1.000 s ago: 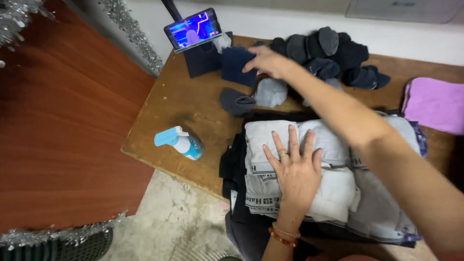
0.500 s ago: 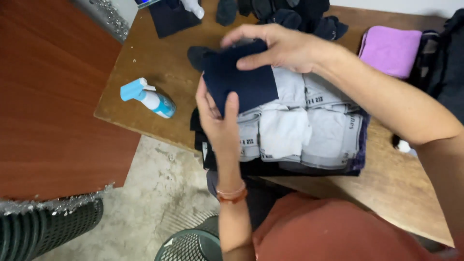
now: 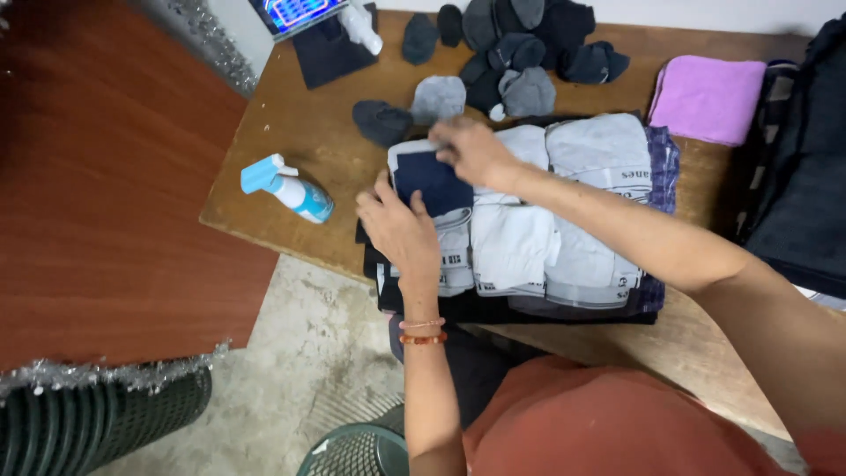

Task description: The person folds a pile of underwear and socks on a wooden table. They methodically fold each item, including white and grey briefs and various colored socks, and stack them neatly on the table.

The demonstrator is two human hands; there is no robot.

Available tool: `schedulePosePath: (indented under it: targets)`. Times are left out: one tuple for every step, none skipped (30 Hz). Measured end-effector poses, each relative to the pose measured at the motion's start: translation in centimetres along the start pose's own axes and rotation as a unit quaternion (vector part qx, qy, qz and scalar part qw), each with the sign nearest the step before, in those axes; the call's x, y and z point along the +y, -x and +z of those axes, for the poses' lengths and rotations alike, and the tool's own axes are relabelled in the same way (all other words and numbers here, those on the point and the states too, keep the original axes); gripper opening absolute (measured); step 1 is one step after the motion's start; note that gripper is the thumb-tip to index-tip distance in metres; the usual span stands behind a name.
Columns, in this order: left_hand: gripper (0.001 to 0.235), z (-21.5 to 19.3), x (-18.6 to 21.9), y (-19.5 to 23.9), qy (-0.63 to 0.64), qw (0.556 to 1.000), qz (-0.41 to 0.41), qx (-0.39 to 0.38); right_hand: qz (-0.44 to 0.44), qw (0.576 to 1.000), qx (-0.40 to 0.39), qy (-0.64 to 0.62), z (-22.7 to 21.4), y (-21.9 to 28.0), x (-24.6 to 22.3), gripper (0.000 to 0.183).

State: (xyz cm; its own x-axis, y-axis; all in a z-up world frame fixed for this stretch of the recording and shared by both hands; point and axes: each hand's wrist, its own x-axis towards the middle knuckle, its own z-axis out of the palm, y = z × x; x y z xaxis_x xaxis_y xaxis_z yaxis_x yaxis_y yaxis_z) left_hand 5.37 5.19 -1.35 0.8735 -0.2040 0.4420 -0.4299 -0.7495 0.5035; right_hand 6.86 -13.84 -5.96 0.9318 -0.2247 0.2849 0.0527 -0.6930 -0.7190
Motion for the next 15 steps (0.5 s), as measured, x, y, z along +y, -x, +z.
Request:
schedulePosePath:
  targets:
    - [0.036, 0.5, 0.0, -0.4, -0.023, 0.995, 0.08, 0.053, -0.029, 0.997, 0.008, 0.077, 1.6, -0.1, 1.6, 0.018]
    - [0.031, 1.1, 0.0, -0.9, -0.046, 0.981, 0.159, 0.106, -0.056, 0.986, 0.015, 0.153, 3.3, -0.3, 3.2, 0.016]
    - [0.031, 2.8, 0.0, -1.0, -0.043, 0.98, 0.162, 0.104, -0.053, 0.986, 0.018, 0.155, 2.6, 0.4, 2.4, 0.016]
    - [0.034, 4.5, 0.0, -1.1, 0.0, 0.976, 0.196, 0.093, -0.061, 0.984, 0.025, 0.165, 1.9, 1.2, 1.6, 0.018]
    - [0.037, 6.0, -0.1, -1.5, 0.041, 0.969, 0.229, 0.084, -0.073, 0.982, 0.033, 0.173, 1.4, 1.6, 0.6, 0.02]
    - [0.037, 5.7, 0.1, -0.7, 0.041, 0.968, 0.232, 0.086, -0.074, 0.981, 0.036, 0.173, -0.4, 1.8, 0.1, 0.02]
    - [0.046, 5.3, 0.3, -0.2, -0.009, 0.969, 0.242, 0.058, -0.055, 0.984, 0.037, 0.167, -2.2, 1.6, -0.4, 0.024]
    - [0.055, 5.0, 0.4, 0.2, -0.059, 0.966, 0.25, 0.03, -0.036, 0.986, 0.037, 0.16, -4.0, 1.4, -1.0, 0.029]
    - [0.055, 4.3, 0.6, 0.1, -0.059, 0.965, 0.251, 0.035, -0.04, 0.985, 0.04, 0.161, -6.4, 1.3, -0.1, 0.029]
    - [0.059, 3.6, 0.9, 0.0, -0.048, 0.965, 0.256, 0.012, -0.044, 0.975, 0.09, 0.2, -8.9, 1.2, 0.8, 0.022]
    - [0.064, 2.8, 1.1, 0.4, -0.038, 0.965, 0.258, -0.013, -0.048, 0.961, 0.136, 0.236, -11.2, 1.5, 1.7, 0.016]
    - [0.064, 2.4, 1.1, 0.5, -0.039, 0.965, 0.257, -0.012, -0.049, 0.961, 0.135, 0.236, -11.2, 0.2, 4.7, 0.016]
    - [0.065, 2.2, 1.3, 0.5, -0.027, 0.965, 0.26, -0.031, 0.002, 0.962, 0.113, 0.247, -11.4, -1.3, 7.8, 0.014]
    - [0.067, 2.1, 1.5, 0.4, -0.015, 0.963, 0.263, -0.05, 0.053, 0.96, 0.091, 0.258, -11.6, -2.9, 10.8, 0.014]
    - [0.067, 2.2, 1.4, 0.4, -0.015, 0.963, 0.264, -0.047, 0.05, 0.96, 0.093, 0.259, -10.1, -4.4, 10.7, 0.014]
